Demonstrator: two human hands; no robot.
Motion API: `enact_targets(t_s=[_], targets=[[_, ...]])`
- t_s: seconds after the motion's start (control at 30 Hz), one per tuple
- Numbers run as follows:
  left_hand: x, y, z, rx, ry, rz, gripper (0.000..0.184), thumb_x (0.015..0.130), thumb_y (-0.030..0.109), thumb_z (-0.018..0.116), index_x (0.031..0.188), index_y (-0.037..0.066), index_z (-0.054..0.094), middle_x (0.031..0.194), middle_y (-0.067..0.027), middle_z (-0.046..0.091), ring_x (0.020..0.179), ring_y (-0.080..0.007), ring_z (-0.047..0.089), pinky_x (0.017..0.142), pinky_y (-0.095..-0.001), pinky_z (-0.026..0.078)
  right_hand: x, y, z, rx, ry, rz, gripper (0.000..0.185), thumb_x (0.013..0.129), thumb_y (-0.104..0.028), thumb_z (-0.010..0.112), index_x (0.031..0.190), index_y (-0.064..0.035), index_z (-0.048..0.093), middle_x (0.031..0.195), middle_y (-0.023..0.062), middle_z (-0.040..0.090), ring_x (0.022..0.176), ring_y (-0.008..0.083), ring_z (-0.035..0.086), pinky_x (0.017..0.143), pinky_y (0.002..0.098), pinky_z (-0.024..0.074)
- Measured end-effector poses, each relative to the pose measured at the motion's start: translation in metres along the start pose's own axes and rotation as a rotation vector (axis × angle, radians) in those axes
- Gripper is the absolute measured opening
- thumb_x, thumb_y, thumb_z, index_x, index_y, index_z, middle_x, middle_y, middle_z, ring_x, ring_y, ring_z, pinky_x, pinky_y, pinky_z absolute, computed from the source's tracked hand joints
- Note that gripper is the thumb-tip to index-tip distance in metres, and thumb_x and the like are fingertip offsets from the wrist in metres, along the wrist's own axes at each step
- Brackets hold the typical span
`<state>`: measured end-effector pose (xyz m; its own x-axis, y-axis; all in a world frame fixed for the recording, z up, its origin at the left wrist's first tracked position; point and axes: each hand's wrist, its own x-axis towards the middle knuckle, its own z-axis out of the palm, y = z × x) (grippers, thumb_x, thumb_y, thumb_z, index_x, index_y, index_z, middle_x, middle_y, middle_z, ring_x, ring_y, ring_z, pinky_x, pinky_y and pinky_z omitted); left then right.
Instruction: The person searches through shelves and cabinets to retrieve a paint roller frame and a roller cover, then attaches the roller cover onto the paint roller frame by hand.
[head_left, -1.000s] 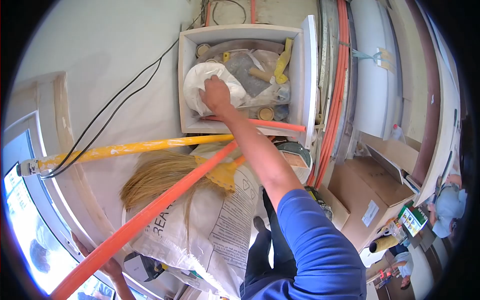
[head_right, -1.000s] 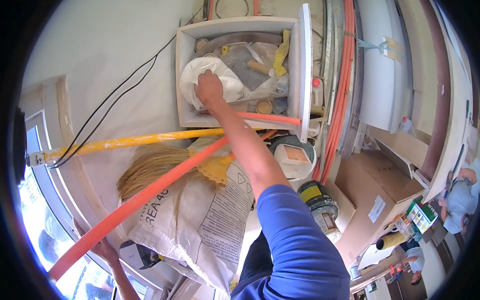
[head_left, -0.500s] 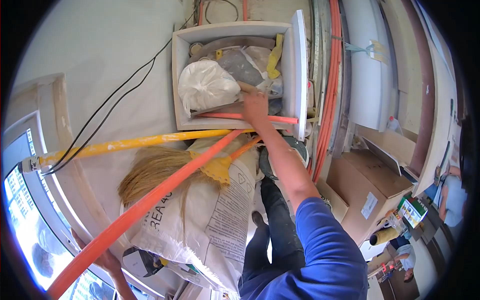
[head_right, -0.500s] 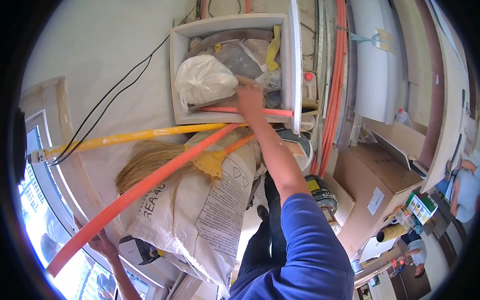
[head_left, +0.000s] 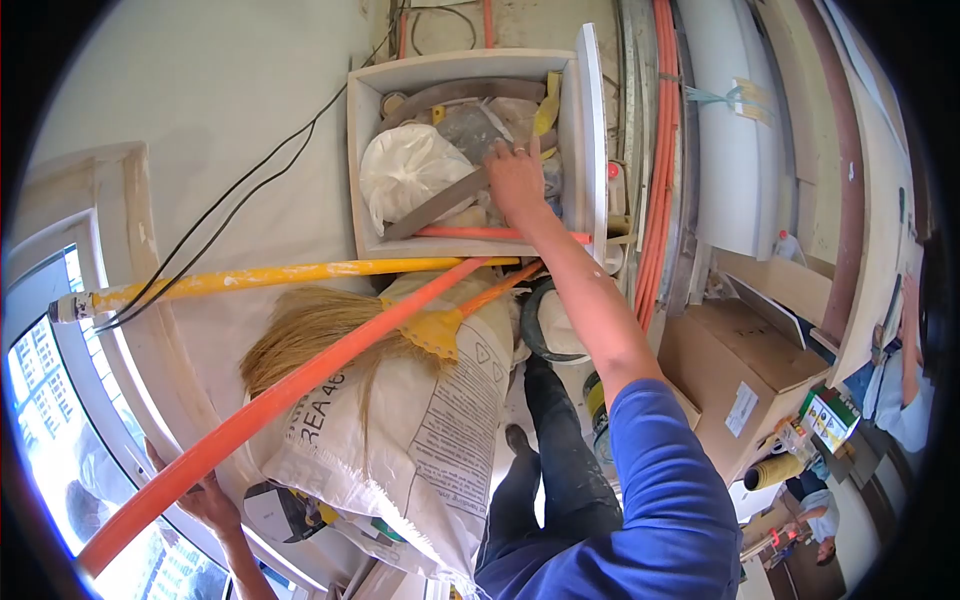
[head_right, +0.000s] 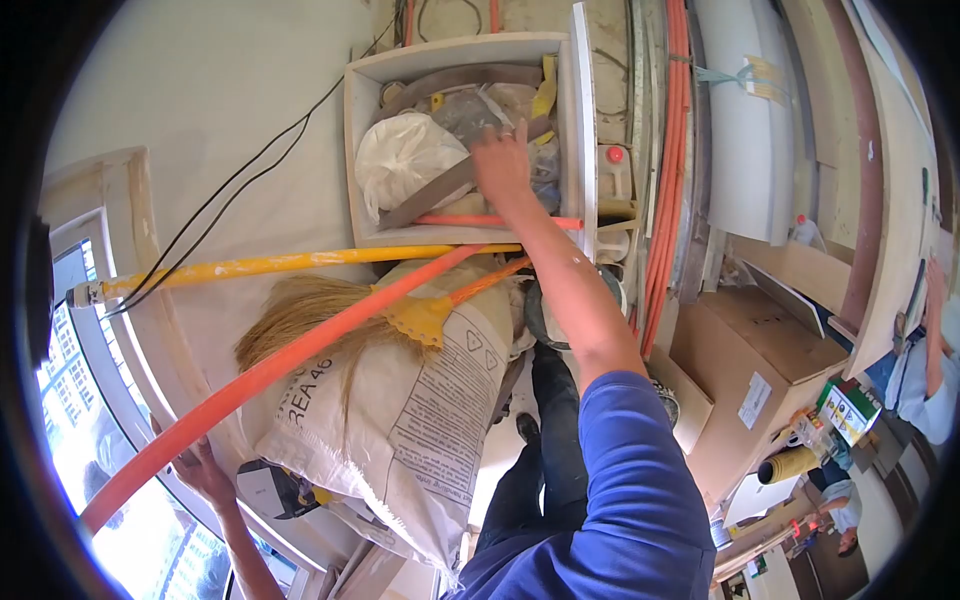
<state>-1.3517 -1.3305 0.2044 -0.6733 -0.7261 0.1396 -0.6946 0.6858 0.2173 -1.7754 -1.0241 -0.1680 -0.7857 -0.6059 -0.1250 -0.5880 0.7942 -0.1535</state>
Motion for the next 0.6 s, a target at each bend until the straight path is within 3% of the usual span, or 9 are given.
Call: enact_targets(t_s=[0.07, 0.13, 0.23, 0.33, 0.43, 0.5, 0.6], targets=[[0.0, 0.003, 0.002, -0.086, -0.003, -0.064, 0.067, 0.094, 0.029, 0.069, 0.147, -0.001, 0.041, 0.153, -0.0149, 0.042, 0.131, -0.0284, 0.047, 0.111, -0.0423, 0.035, -0.004, 0.0, 0.01, 0.03, 0.052, 0.043, 0.034, 0.081, -0.014, 0.069, 0.115, -0.0132, 0.069, 0.137, 0.012, 0.058, 0.127, 0.0327, 0.053, 0.114, 0.0556, 0.0295], [0.002, -0.001, 0.0, 0.011, 0.001, 0.007, 0.067, 0.094, 0.029, 0.069, 0.147, -0.001, 0.041, 0.152, -0.0158, 0.043, 0.131, -0.0283, 0.047, 0.112, -0.0423, 0.035, -0.014, 0.001, 0.022, 0.11, 0.163, 0.07, 0.04, 0.08, -0.014, 0.071, 0.12, -0.0132, 0.067, 0.139, 0.0124, 0.055, 0.127, 0.033, 0.053, 0.114, 0.0566, 0.029], [0.001, -0.007, 0.0, 0.067, 0.005, 0.036, 0.066, 0.094, 0.028, 0.069, 0.147, -0.001, 0.042, 0.152, -0.0167, 0.043, 0.131, -0.0281, 0.047, 0.111, -0.0419, 0.035, -0.05, -0.006, 0.019, 0.266, 0.297, 0.044, 0.03, 0.083, -0.011, 0.067, 0.112, -0.0092, 0.067, 0.132, 0.0124, 0.061, 0.115, 0.0327, 0.06, 0.105, 0.0522, 0.0387], [0.001, -0.006, 0.001, 0.014, 0.011, 0.027, 0.065, 0.095, 0.027, 0.069, 0.147, -0.001, 0.042, 0.152, -0.0168, 0.043, 0.13, -0.0281, 0.048, 0.112, -0.0412, 0.035, -0.099, -0.023, 0.017, 0.552, 0.336, 0.022, 0.03, 0.081, -0.012, 0.072, 0.11, -0.0075, 0.066, 0.118, 0.0141, 0.064, 0.105, 0.0345, 0.061, 0.093, 0.0465, 0.0471], [0.001, -0.006, 0.0, 0.021, 0.007, 0.005, 0.065, 0.095, 0.028, 0.069, 0.147, -0.001, 0.042, 0.151, -0.0168, 0.044, 0.131, -0.0276, 0.048, 0.112, -0.0407, 0.035, -0.16, -0.041, -0.002, 0.687, 0.297, -0.025, 0.027, 0.08, -0.011, 0.072, 0.106, -0.0055, 0.065, 0.107, 0.0146, 0.066, 0.092, 0.0343, 0.063, 0.081, 0.042, 0.0502], [0.002, 0.0, 0.002, 0.004, 0.011, -0.015, 0.065, 0.095, 0.029, 0.069, 0.147, -0.001, 0.042, 0.151, -0.0167, 0.044, 0.132, -0.0273, 0.047, 0.112, -0.0405, 0.034, -0.202, -0.041, 0.007, 0.705, 0.056, 0.095, 0.024, 0.079, -0.006, 0.069, 0.103, -0.0046, 0.065, 0.107, 0.0151, 0.066, 0.094, 0.0348, 0.063, 0.084, 0.042, 0.0507], [0.003, 0.016, 0.005, -0.066, 0.031, -0.042, 0.066, 0.095, 0.031, 0.069, 0.147, 0.0, 0.042, 0.152, -0.0165, 0.043, 0.134, -0.0273, 0.045, 0.113, -0.0406, 0.033, -0.253, -0.029, 0.05, 0.736, 0.087, 0.254, 0.031, 0.076, 0.002, 0.064, 0.107, -0.0038, 0.064, 0.112, 0.0167, 0.066, 0.101, 0.0369, 0.063, 0.089, 0.0425, 0.0506]])
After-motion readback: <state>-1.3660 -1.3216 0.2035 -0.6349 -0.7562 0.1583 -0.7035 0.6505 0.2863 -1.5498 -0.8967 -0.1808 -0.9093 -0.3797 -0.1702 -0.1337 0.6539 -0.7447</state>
